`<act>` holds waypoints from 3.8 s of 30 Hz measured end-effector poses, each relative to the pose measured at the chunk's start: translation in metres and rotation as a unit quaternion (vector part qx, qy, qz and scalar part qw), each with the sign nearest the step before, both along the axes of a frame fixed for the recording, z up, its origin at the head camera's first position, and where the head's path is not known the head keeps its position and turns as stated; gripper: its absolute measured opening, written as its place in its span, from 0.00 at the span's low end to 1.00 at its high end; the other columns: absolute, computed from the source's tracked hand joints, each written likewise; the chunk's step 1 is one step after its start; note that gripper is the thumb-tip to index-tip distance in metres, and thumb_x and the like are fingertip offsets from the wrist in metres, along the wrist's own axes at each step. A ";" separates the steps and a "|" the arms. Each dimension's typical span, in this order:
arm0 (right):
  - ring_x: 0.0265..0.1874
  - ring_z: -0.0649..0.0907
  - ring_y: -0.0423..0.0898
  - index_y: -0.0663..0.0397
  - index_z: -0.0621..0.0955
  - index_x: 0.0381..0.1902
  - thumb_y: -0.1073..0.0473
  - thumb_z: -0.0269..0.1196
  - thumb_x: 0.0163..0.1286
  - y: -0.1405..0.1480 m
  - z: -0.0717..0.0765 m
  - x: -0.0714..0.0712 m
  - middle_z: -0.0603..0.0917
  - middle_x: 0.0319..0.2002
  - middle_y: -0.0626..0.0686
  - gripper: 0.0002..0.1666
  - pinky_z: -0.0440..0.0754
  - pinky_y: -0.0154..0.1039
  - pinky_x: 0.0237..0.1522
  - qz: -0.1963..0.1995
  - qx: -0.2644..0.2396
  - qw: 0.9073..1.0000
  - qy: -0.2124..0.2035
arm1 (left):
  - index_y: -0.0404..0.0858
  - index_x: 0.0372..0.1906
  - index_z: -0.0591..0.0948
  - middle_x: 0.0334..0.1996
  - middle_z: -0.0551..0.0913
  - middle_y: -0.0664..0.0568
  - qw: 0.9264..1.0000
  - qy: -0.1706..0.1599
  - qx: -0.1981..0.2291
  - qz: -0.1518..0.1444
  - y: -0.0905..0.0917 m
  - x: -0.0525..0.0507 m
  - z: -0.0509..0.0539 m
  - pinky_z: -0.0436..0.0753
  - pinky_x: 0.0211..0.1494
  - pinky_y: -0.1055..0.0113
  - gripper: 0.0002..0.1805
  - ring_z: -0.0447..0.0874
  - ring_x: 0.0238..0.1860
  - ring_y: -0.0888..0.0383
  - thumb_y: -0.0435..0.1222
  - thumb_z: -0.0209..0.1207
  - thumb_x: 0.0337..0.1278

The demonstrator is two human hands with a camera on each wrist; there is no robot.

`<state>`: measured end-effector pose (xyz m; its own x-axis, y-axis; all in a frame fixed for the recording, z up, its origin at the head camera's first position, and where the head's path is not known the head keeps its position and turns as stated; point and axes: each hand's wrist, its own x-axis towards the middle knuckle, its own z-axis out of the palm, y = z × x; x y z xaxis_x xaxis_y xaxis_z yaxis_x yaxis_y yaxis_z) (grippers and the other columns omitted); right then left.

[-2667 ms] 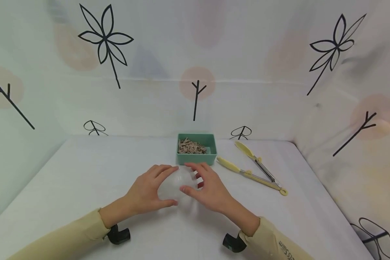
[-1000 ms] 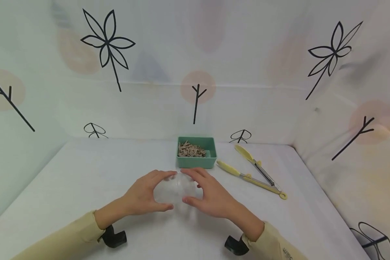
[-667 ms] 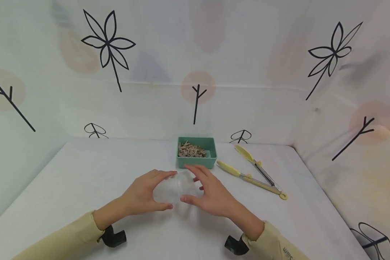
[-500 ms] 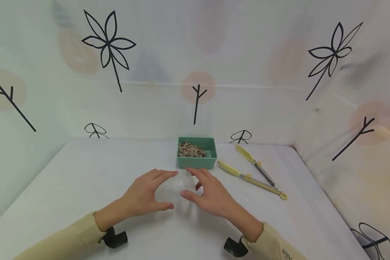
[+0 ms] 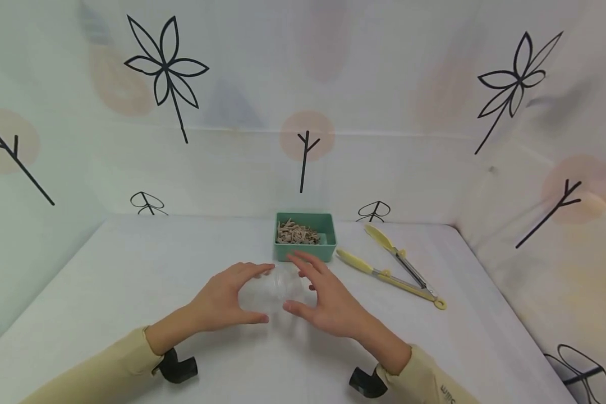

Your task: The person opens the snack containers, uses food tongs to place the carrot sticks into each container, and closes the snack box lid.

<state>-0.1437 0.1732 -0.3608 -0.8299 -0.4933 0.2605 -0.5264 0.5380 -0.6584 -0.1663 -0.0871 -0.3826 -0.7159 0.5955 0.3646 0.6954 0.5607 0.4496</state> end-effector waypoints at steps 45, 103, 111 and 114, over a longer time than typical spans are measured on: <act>0.52 0.79 0.53 0.46 0.72 0.70 0.62 0.73 0.60 0.020 -0.006 -0.002 0.74 0.64 0.49 0.41 0.83 0.50 0.47 -0.037 -0.020 0.999 -0.009 | 0.49 0.74 0.66 0.61 0.79 0.55 0.999 -0.034 0.028 0.023 -0.005 0.001 -0.002 0.80 0.55 0.54 0.49 0.80 0.56 0.59 0.54 0.75 0.44; 0.46 0.78 0.52 0.57 0.75 0.65 0.48 0.75 0.59 0.129 -0.040 0.000 0.76 0.54 0.57 0.40 0.80 0.45 0.42 -0.181 0.126 0.975 -0.041 | 0.43 0.70 0.65 0.62 0.74 0.47 0.985 -0.138 0.108 0.001 -0.028 -0.023 -0.011 0.78 0.56 0.54 0.49 0.75 0.58 0.49 0.51 0.76 0.44; 0.50 0.79 0.54 0.59 0.74 0.65 0.55 0.72 0.64 0.142 -0.024 -0.008 0.79 0.56 0.58 0.34 0.81 0.42 0.44 -0.176 0.093 0.980 0.000 | 0.46 0.71 0.65 0.63 0.74 0.50 0.985 -0.141 0.100 0.013 -0.026 -0.022 -0.007 0.79 0.56 0.55 0.48 0.75 0.59 0.52 0.52 0.76 0.45; 0.50 0.80 0.55 0.60 0.75 0.64 0.58 0.72 0.64 0.148 -0.020 -0.014 0.79 0.55 0.60 0.32 0.82 0.39 0.44 -0.182 0.084 0.980 0.021 | 0.45 0.71 0.66 0.63 0.75 0.51 0.985 -0.138 0.101 0.009 -0.025 -0.023 -0.007 0.79 0.55 0.55 0.48 0.75 0.58 0.53 0.51 0.76 0.45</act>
